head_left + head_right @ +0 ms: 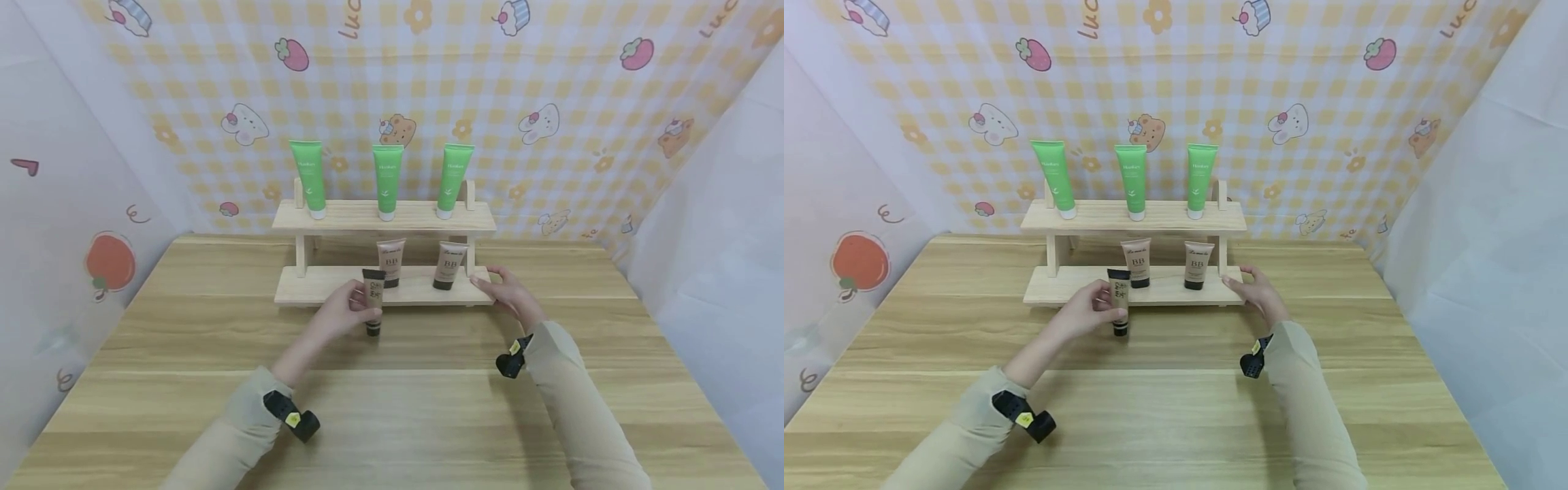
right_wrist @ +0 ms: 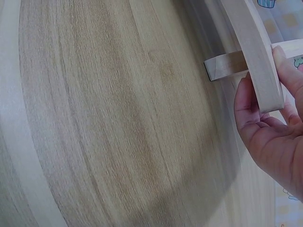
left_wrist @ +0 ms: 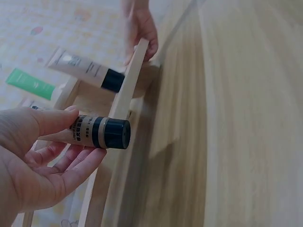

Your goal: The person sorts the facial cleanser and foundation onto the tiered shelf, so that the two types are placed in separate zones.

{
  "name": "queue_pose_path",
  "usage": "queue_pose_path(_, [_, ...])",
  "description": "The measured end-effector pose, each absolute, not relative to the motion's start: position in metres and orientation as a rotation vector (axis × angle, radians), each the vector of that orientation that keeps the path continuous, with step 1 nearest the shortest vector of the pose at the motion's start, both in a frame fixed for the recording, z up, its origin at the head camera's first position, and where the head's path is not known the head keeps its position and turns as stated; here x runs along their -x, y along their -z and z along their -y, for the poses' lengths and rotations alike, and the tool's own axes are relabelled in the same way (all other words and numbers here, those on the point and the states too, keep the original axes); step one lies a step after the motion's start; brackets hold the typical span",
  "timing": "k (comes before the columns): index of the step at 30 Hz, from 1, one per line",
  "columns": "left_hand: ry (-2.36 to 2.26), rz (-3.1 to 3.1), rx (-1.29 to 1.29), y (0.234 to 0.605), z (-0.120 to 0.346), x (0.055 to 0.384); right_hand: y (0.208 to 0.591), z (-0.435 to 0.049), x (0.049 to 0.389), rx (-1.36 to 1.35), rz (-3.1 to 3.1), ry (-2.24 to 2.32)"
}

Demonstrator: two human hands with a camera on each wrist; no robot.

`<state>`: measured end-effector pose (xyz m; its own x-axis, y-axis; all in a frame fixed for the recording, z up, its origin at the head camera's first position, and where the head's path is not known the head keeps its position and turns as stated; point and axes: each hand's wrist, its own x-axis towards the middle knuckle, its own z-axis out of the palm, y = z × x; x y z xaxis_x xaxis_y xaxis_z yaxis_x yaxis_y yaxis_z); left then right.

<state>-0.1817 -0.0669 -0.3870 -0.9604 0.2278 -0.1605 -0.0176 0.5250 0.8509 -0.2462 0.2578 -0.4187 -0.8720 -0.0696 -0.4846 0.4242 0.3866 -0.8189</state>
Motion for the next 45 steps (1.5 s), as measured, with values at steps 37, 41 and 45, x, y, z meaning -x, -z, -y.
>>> queue_pose_path(37, [-1.503, -2.616, 0.024, 0.368, 0.118, 0.207, 0.419, -0.258, 0.246, -0.315, -2.186, 1.511])
queue_pose_path(41, [-1.525, -2.626, 0.030, 0.366, 0.121, 0.210, 0.419, -0.258, 0.246, -0.313, -2.183, 1.508])
queue_pose_path(45, [-1.545, -2.622, 0.044, 0.365, 0.123, 0.212, 0.419, -0.258, 0.246, -0.314, -2.191, 1.496])
